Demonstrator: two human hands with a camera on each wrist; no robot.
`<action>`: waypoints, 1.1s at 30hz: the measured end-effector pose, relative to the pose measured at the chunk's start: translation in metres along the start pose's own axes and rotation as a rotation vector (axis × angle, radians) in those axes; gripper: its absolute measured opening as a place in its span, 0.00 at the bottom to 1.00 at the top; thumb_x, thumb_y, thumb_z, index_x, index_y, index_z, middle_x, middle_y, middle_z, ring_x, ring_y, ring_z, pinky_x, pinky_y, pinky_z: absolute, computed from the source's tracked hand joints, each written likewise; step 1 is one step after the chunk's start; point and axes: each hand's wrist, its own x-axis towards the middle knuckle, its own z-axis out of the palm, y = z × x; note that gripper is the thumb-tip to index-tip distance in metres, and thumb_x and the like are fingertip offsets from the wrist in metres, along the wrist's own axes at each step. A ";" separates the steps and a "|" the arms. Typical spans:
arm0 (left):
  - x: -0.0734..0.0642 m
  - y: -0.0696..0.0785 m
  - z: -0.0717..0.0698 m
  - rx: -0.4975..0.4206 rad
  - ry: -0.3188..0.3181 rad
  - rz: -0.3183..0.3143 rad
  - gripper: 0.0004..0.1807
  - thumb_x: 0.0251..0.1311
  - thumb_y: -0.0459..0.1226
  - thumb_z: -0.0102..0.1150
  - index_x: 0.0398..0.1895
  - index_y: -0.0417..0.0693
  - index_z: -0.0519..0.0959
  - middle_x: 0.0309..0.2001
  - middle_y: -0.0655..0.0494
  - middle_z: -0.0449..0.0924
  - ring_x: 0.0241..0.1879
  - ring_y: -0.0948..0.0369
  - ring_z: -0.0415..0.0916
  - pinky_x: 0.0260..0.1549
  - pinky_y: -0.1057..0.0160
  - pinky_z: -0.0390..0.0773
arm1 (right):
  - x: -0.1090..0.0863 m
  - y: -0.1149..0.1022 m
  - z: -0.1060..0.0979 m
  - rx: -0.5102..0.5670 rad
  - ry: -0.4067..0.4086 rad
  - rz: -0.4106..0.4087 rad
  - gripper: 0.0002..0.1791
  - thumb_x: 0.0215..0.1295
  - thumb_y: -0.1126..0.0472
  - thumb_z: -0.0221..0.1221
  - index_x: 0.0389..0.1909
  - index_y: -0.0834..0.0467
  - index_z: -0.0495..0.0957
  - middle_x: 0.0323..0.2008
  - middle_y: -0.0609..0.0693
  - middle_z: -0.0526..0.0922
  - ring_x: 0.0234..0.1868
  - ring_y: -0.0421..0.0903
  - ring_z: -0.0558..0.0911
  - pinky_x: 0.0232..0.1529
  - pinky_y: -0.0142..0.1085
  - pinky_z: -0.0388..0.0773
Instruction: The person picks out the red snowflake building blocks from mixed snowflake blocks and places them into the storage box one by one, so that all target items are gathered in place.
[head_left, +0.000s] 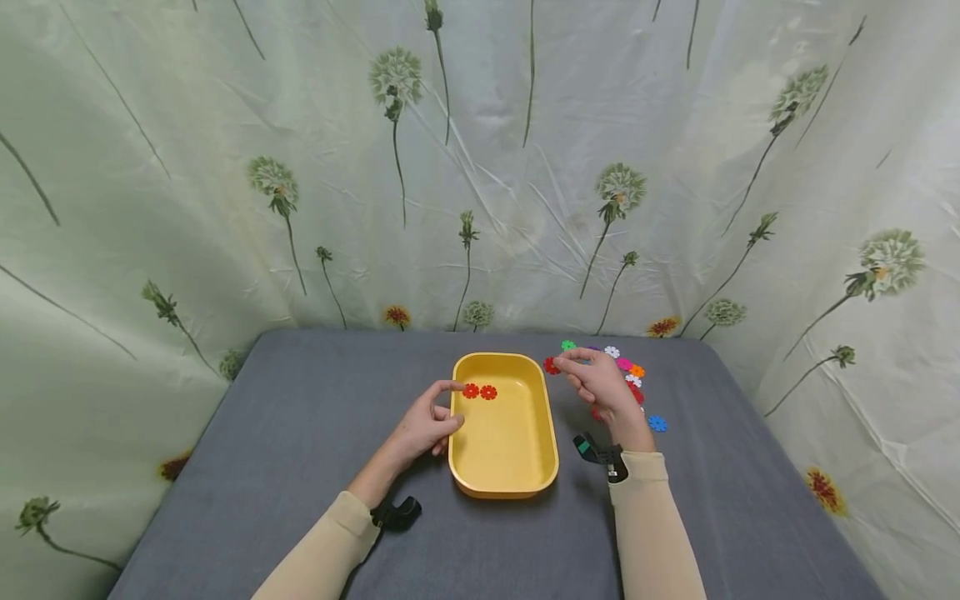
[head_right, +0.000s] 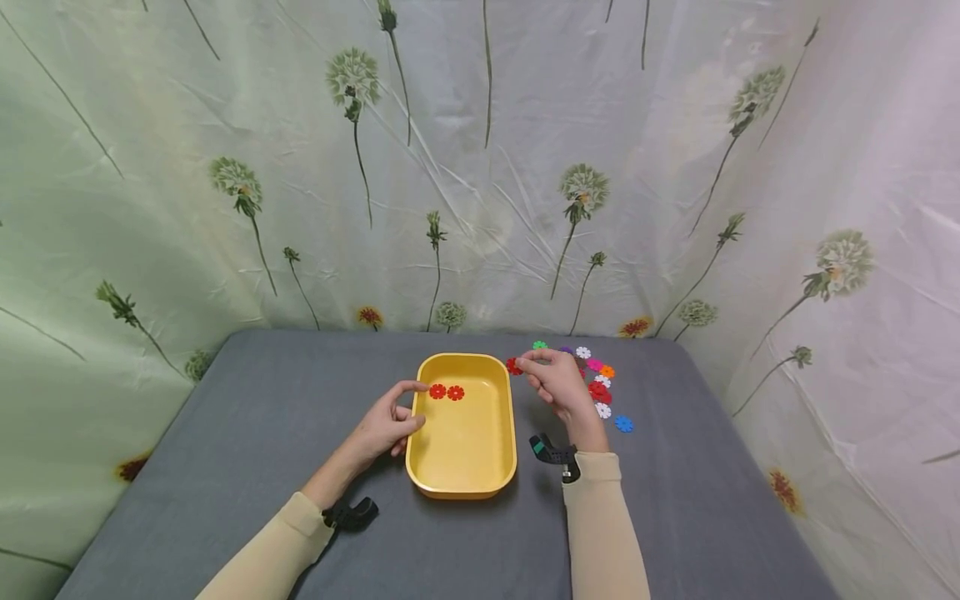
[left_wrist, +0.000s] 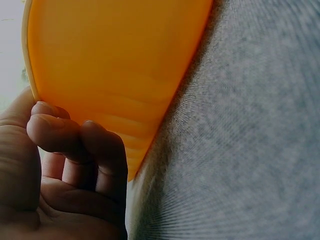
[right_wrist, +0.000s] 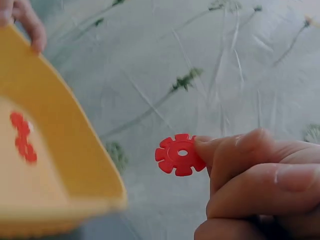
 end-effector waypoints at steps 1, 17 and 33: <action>0.000 0.000 0.000 -0.001 0.001 0.000 0.31 0.69 0.32 0.62 0.74 0.47 0.66 0.16 0.58 0.73 0.11 0.62 0.67 0.14 0.66 0.72 | 0.002 -0.003 0.004 0.009 -0.007 -0.005 0.19 0.75 0.53 0.66 0.55 0.63 0.79 0.15 0.42 0.70 0.10 0.37 0.62 0.16 0.25 0.62; 0.001 -0.001 0.000 -0.016 -0.002 -0.004 0.32 0.69 0.31 0.62 0.74 0.44 0.63 0.17 0.60 0.74 0.10 0.63 0.67 0.13 0.66 0.72 | 0.020 -0.028 0.069 0.138 -0.066 -0.001 0.16 0.77 0.57 0.62 0.55 0.66 0.81 0.17 0.44 0.71 0.10 0.36 0.60 0.14 0.25 0.61; 0.001 0.000 -0.001 -0.025 -0.004 -0.041 0.33 0.69 0.32 0.63 0.74 0.45 0.63 0.17 0.59 0.74 0.11 0.62 0.67 0.14 0.66 0.72 | 0.035 -0.013 0.110 0.090 -0.085 0.094 0.13 0.75 0.59 0.64 0.52 0.64 0.83 0.17 0.44 0.70 0.11 0.36 0.58 0.15 0.27 0.56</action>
